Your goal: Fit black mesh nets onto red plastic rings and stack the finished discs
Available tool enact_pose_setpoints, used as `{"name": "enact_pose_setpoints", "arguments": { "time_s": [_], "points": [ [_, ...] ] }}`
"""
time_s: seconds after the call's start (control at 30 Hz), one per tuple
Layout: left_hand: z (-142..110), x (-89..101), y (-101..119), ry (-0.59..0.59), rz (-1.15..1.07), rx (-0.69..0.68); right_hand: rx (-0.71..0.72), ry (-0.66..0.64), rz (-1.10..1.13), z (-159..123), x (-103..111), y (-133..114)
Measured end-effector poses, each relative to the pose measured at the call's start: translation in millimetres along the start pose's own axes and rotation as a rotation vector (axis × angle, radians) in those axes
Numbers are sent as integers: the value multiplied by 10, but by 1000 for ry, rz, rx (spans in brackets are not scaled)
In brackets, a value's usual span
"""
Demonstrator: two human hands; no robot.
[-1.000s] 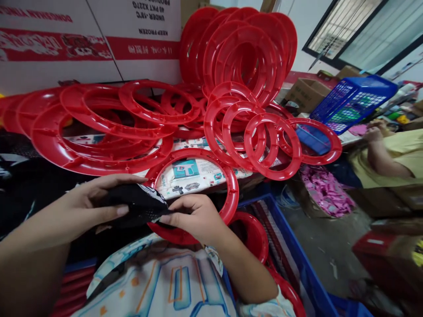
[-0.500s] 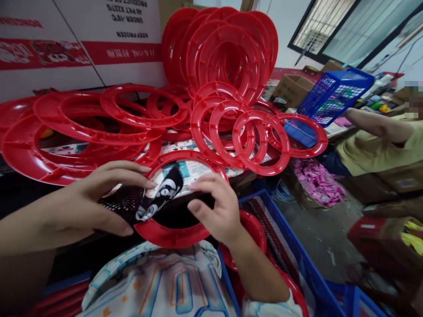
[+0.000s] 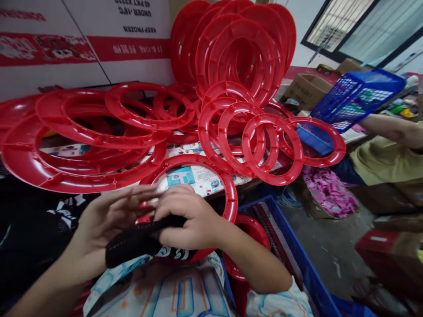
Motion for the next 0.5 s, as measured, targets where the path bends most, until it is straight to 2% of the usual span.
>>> {"name": "enact_pose_setpoints", "arguments": {
  "time_s": [0.07,0.13,0.2,0.27,0.33,0.43,0.5],
  "points": [
    [-31,-82,-130,16,-241,216,-37,91,-12,5,37,-49],
    [-37,-119,-229,29,-435,368,-165,209,-6,10,97,-73],
    [-1,-102,-250,7,-521,363,-301,296,10,23,171,-76],
    [60,-59,-211,-60,-466,295,-394,304,3,57,250,-62],
    [122,-11,-147,-105,-275,238,-425,207,16,112,320,-34],
    [193,45,-44,-62,-13,179,-427,30,154,202,406,22],
    [222,70,-1,10,43,185,-425,3,220,266,461,63]
  ]
}}
Point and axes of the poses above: each hand's wrist, its own z-axis towards the middle knuckle, its own x-axis out of the back of the hand, y = z × x, the point moved 3 cm from there along z, towards the middle knuckle, and after that the axes turned 11 degrees about z, right-handed, at the moved point
